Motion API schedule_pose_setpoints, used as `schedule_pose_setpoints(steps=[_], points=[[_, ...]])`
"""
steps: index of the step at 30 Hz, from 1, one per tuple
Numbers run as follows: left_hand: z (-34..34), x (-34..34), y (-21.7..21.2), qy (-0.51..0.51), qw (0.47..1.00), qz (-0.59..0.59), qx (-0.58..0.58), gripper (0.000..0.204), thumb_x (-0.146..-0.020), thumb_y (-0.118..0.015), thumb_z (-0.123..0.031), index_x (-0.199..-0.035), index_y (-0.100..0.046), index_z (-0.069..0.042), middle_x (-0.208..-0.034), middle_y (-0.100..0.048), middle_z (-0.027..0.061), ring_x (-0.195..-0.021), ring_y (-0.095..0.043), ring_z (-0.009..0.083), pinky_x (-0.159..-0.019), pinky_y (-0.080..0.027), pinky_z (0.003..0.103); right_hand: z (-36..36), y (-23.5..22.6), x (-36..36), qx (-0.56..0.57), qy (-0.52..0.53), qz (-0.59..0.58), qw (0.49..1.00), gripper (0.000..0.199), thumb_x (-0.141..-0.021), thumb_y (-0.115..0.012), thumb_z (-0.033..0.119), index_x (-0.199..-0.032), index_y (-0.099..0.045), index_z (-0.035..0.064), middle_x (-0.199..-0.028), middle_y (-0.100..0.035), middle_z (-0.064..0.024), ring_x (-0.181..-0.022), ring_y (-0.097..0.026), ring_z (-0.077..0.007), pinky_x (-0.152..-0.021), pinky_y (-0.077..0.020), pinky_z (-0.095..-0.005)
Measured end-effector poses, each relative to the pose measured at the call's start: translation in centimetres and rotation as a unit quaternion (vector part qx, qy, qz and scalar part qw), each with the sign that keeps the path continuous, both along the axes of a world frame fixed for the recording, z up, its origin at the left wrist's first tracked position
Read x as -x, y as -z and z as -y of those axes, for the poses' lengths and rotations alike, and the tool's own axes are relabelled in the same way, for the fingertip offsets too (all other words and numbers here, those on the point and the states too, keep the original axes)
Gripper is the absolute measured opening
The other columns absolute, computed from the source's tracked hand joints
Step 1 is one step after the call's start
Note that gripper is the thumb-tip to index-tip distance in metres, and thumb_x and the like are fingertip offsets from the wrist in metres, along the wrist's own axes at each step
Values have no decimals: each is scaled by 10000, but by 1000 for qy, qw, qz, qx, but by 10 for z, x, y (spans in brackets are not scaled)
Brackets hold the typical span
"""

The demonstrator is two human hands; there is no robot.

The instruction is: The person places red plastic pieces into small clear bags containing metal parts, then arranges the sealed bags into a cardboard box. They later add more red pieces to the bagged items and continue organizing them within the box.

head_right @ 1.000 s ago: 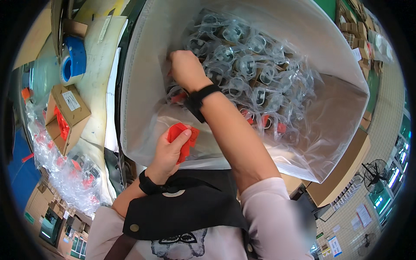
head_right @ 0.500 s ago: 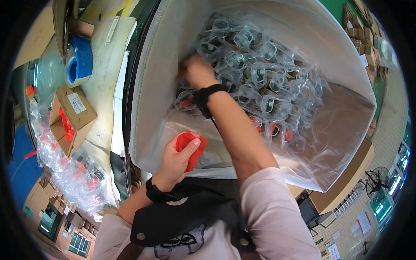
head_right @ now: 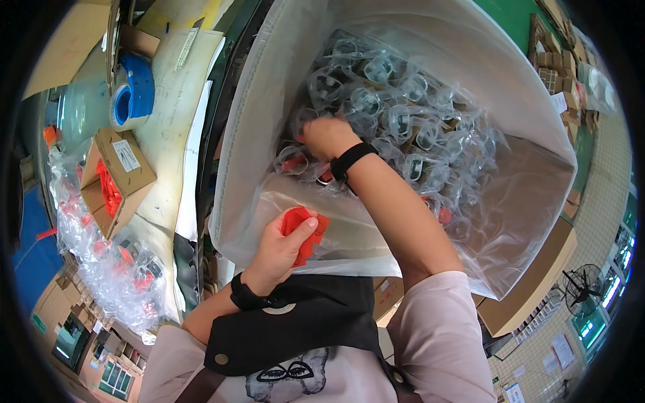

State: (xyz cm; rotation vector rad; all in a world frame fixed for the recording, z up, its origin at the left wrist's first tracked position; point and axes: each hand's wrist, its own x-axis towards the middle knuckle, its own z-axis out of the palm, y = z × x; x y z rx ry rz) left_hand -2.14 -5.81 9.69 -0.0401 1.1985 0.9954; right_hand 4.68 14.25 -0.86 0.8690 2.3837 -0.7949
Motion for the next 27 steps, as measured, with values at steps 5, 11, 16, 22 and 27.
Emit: schedule_pose_setpoints(steps=[5, 11, 16, 22, 27], points=[[2, 2, 1, 3, 1000, 7, -16, 222, -921, -639, -167, -1079, -575, -24, -967, -634, 57, -844, -606, 127, -746, -497, 268, 1, 16, -7, 101, -3, -13, 995, 275, -826, -594, 207, -1015, -617, 9, -918, -665, -214, -908, -638, -378, -795, -499, -449], [0, 2, 2, 14, 1000, 13, -20, 241, -921, -639, -173, -1094, -566, -21, -994, -627, 61, -878, -609, 136, -781, -502, 281, -14, 3, 4, 45, 138, -269, 952, 212, -851, -570, 124, -1040, -605, 33, -999, -668, -182, -949, -638, -352, -800, -501, -439], [3, 5, 3, 2, 1000, 11, -13, 248, -922, -640, -179, -1096, -564, -20, -996, -628, 65, -874, -610, 137, -781, -502, 283, -33, -47, 3, 138, 407, -461, 776, 136, -870, -539, 60, -990, -553, -2, -970, -668, -178, -927, -644, -351, -773, -506, -404], [1, 1, 6, 17, 1000, 17, -18, 246, -922, -640, -184, -1094, -566, -26, -999, -629, 68, -867, -612, 137, -763, -504, 279, -5, -10, -11, 209, 100, -220, 948, 180, -856, -547, 94, -1010, -548, 2, -931, -668, -231, -929, -644, -360, -830, -495, -457], [1, 2, 4, 15, 1000, 11, -16, 243, -921, -640, -183, -1092, -567, -27, -993, -632, 71, -865, -614, 140, -754, -505, 280, 1, 8, 14, 13, 82, -128, 988, 225, -857, -558, 165, -1008, -567, -2, -934, -666, -233, -940, -633, -385, -850, -487, -461]])
